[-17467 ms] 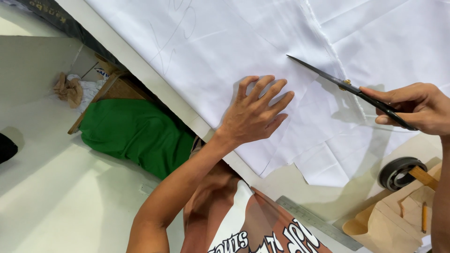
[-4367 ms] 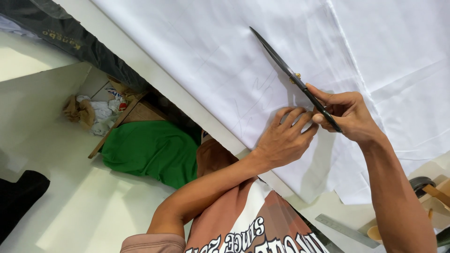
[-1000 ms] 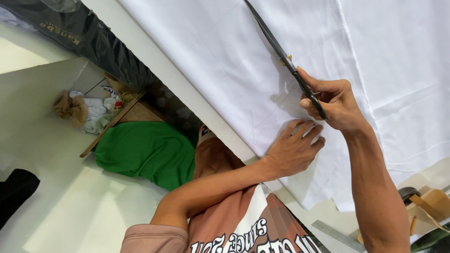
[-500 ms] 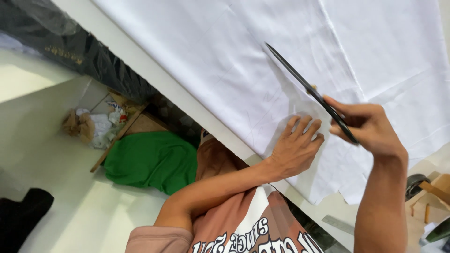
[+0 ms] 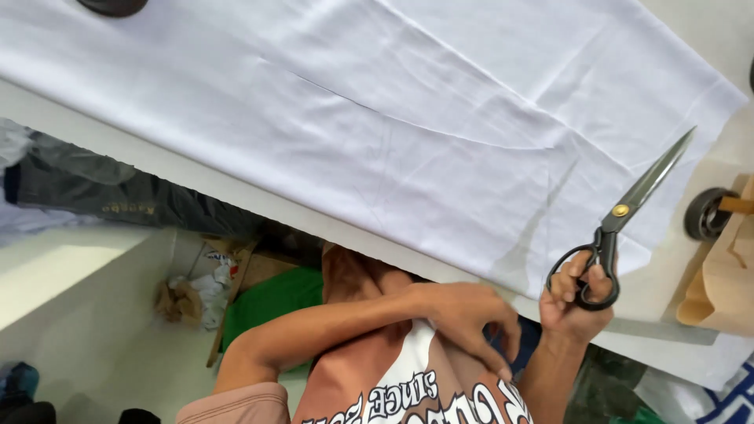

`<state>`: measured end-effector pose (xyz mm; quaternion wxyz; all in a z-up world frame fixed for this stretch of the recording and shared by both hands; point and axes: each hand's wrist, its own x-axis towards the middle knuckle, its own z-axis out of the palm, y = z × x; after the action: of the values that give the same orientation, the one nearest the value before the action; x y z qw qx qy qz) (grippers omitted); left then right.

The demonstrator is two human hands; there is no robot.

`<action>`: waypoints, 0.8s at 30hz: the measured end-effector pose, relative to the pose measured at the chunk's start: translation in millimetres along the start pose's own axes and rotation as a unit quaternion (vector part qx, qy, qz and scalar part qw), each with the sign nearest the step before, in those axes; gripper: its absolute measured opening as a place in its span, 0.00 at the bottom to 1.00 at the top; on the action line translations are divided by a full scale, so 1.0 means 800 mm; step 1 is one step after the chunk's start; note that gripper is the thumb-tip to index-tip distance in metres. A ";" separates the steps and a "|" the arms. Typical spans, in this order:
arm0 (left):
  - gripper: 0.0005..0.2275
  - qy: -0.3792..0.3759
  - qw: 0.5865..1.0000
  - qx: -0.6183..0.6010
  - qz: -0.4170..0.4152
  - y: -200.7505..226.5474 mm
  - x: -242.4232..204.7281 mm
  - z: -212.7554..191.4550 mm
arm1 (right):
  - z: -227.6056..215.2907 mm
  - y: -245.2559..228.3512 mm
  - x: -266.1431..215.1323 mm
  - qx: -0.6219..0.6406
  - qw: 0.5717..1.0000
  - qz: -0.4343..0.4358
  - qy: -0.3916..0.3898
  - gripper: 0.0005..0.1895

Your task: The person uses shears to cut a large piece of white fabric laid out on a table, following pencil markings. They cut along straight and curved lines to separate a pattern piece, then lift and fold the cut fabric.

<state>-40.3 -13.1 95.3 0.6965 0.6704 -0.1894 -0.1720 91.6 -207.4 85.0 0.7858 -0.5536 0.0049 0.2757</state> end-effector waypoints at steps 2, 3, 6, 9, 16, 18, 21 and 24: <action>0.20 -0.081 0.996 -0.038 -0.009 0.001 0.003 0.021 | 0.000 0.007 -0.016 0.010 1.000 -0.013 0.012 0.09; 0.21 -0.112 0.992 -0.063 0.003 -0.005 0.010 0.034 | 0.005 0.007 -0.021 -0.003 1.000 -0.026 -0.001 0.20; 0.20 -0.131 0.988 -0.074 0.035 -0.014 0.030 0.071 | -0.012 0.004 -0.031 -0.057 0.997 -0.040 -0.018 0.35; 0.19 -0.110 0.989 -0.077 0.061 -0.014 0.032 0.080 | -0.018 0.008 -0.033 -0.129 0.989 -0.055 -0.037 0.35; 0.19 -0.105 0.993 -0.054 -0.022 0.012 0.003 0.100 | 0.011 -0.003 -0.080 -0.257 0.964 -0.029 -0.063 0.34; 0.17 -0.096 0.994 -0.048 -0.005 0.002 -0.001 0.108 | 0.008 0.005 -0.089 -0.266 0.961 -0.028 -0.067 0.34; 0.17 -0.080 0.992 -0.090 0.030 0.000 -0.023 0.105 | 0.015 0.019 -0.106 -0.285 0.955 -0.035 -0.075 0.34; 0.16 -0.032 0.994 -0.088 0.053 0.003 -0.065 0.075 | 0.037 0.036 -0.116 -0.306 0.947 -0.051 -0.082 0.34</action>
<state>-115.2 -39.7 97.5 0.7546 0.5896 -0.2307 -0.1725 -8.4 -214.7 100.7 0.5891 -0.7425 -0.1727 0.2680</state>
